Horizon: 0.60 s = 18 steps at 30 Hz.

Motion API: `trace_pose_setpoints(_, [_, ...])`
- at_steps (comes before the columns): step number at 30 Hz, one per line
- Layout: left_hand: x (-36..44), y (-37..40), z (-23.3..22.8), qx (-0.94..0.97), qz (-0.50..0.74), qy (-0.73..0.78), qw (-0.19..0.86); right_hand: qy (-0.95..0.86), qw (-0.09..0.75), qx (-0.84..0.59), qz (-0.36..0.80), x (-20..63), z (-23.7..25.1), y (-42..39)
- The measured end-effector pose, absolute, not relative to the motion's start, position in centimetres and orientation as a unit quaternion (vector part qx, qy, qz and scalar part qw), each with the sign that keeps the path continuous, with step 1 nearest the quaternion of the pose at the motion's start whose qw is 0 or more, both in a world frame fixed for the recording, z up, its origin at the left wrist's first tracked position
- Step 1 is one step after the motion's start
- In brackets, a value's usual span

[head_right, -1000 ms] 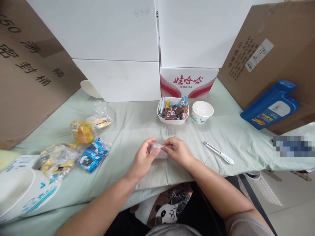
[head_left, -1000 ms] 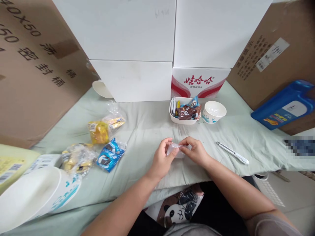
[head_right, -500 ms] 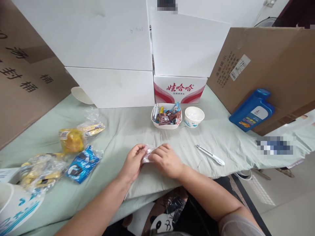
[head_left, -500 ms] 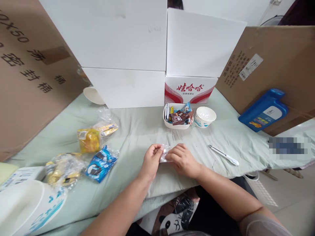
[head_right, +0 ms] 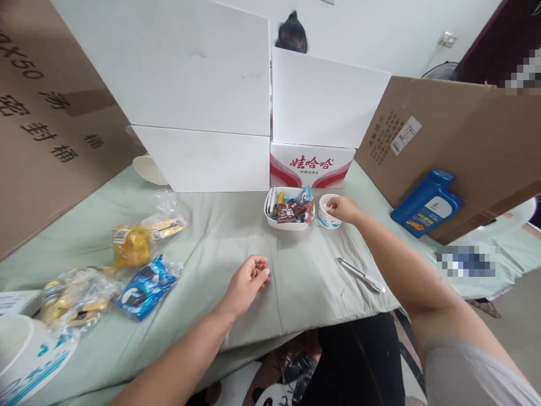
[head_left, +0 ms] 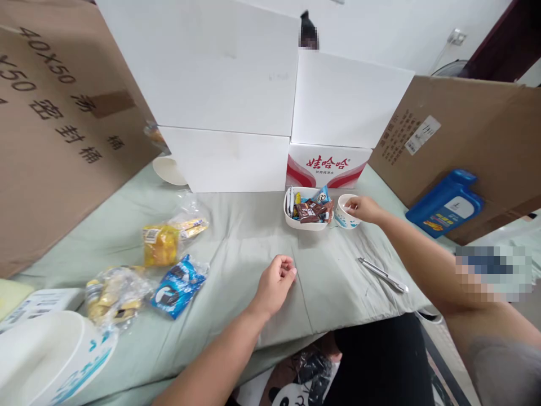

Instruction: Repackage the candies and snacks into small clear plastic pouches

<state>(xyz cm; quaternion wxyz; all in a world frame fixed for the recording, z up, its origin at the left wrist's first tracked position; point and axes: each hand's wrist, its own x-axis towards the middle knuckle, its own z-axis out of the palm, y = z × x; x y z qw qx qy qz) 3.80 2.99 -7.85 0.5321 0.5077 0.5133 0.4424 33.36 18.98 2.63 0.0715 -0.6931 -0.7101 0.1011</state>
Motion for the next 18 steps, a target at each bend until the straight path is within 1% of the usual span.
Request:
trace_pose_setpoints(1, [3.8, 3.0, -7.9, 0.517, 0.441, 0.512, 0.525, -0.710, 0.040, -0.689, 0.137, 33.2, 2.5, 19.6])
trace_pose_setpoints(5, [3.7, 3.0, -7.9, 0.563, 0.429, 0.511, 0.489, -0.696, -0.037, -0.682, 0.222, 32.5, 1.8, 21.3])
trace_pose_setpoints(9, [3.9, 2.8, -7.8, 0.640, 0.394, 0.512, 0.416, -0.671, -0.070, -0.695, 0.248, 32.2, 0.9, 22.2])
trace_pose_setpoints(12, [4.2, 2.5, -7.6, 0.704, 0.355, 0.498, 0.361, -0.668, -0.062, -0.703, 0.238, 31.8, 0.6, 22.3])
trace_pose_setpoints(15, [3.4, 2.6, -6.2, 0.771, 0.303, 0.477, 0.294, -0.678, -0.041, -0.705, 0.204, 31.8, 1.4, 21.9])
trace_pose_setpoints(16, [2.6, 2.7, -5.4, 0.785, 0.293, 0.480, 0.258, -0.679, -0.026, -0.710, 0.185, 31.9, 1.8, 21.5])
trace_pose_setpoints(18, [0.0, 3.1, -3.3, 0.786, 0.279, 0.525, 0.171, -0.674, 0.033, -0.726, 0.133, 32.3, 2.7, 20.0])
